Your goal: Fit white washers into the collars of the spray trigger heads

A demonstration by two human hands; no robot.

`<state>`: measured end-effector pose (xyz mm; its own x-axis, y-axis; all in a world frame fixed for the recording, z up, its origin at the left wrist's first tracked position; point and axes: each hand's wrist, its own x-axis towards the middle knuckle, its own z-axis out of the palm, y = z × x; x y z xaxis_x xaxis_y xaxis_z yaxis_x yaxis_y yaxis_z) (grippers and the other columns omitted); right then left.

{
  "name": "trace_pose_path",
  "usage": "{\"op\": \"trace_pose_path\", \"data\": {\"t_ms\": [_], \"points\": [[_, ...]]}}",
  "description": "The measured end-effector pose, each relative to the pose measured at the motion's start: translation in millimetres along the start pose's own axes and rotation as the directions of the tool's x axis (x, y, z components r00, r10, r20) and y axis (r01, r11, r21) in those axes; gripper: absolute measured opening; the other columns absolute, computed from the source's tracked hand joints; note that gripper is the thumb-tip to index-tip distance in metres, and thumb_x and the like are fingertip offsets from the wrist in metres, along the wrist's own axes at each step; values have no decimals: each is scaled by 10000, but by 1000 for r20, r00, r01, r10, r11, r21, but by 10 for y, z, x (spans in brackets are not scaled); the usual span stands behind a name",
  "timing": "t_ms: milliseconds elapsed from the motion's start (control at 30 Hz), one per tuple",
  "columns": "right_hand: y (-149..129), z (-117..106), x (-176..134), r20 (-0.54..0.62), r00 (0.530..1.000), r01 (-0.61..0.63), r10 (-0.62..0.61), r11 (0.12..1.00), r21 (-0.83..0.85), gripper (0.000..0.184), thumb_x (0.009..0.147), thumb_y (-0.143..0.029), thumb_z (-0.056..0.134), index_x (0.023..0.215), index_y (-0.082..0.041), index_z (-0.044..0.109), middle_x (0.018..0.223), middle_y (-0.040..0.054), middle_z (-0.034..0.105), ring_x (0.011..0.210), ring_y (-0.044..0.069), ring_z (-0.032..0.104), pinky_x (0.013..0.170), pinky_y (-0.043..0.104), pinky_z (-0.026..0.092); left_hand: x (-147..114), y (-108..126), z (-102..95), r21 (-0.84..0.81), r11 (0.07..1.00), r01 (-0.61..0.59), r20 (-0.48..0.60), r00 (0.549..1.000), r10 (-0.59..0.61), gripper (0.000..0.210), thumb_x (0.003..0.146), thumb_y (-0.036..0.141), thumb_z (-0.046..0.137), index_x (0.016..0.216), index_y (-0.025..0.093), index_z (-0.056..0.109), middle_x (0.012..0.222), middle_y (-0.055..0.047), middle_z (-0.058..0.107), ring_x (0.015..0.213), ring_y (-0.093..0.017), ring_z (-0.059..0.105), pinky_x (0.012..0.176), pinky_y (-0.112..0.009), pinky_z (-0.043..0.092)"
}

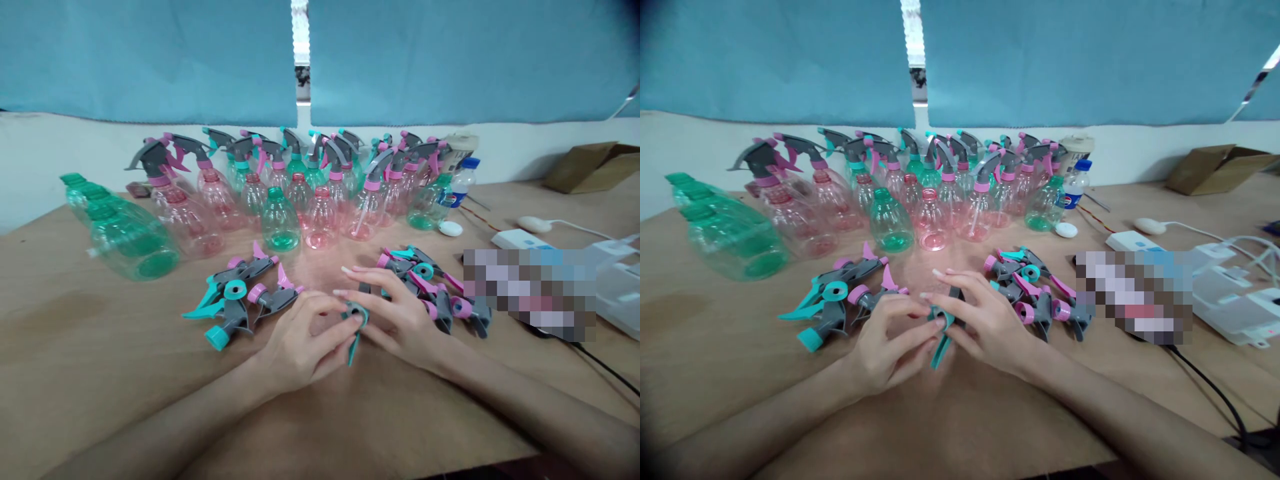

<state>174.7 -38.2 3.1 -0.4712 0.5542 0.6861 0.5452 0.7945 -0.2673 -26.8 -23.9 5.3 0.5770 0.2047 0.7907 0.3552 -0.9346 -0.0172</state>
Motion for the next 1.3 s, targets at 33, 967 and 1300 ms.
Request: {"op": "trace_pose_path", "data": {"t_ms": [33, 967, 1300], "points": [[10, -7, 5, 0, 1000, -10, 10, 1000, -10, 361, 864, -157, 539, 1223, -198, 545, 1309, 154, 502, 1214, 265, 485, 978, 465, 453, 7, 3, -7, 9, 1000, 15, 24, 1000, -15, 193, 844, 160, 543, 1027, 184, 603, 990, -74, 552, 903, -189, 562, 750, -359, 541], [-61, 84, -36, 126, 962, -272, 241, 866, 419, 362, 812, -186, 610, 1171, -205, 569, 1184, 102, 614, 1087, 232, 592, 935, 399, 486, 65, 23, -5, -21, 989, 146, 118, 983, -143, 169, 793, 239, 617, 944, 169, 585, 1013, -109, 513, 931, -235, 539, 770, -386, 498], [-80, 35, 14, 136, 969, -243, 207, 906, 348, 268, 838, -244, 595, 1104, -215, 612, 1059, 83, 574, 993, 219, 571, 836, 376, 515, 41, 41, 4, -95, 976, 197, 146, 972, -182, 213, 819, 232, 588, 1007, 175, 506, 971, -79, 469, 859, -192, 508, 721, -331, 514]]}}
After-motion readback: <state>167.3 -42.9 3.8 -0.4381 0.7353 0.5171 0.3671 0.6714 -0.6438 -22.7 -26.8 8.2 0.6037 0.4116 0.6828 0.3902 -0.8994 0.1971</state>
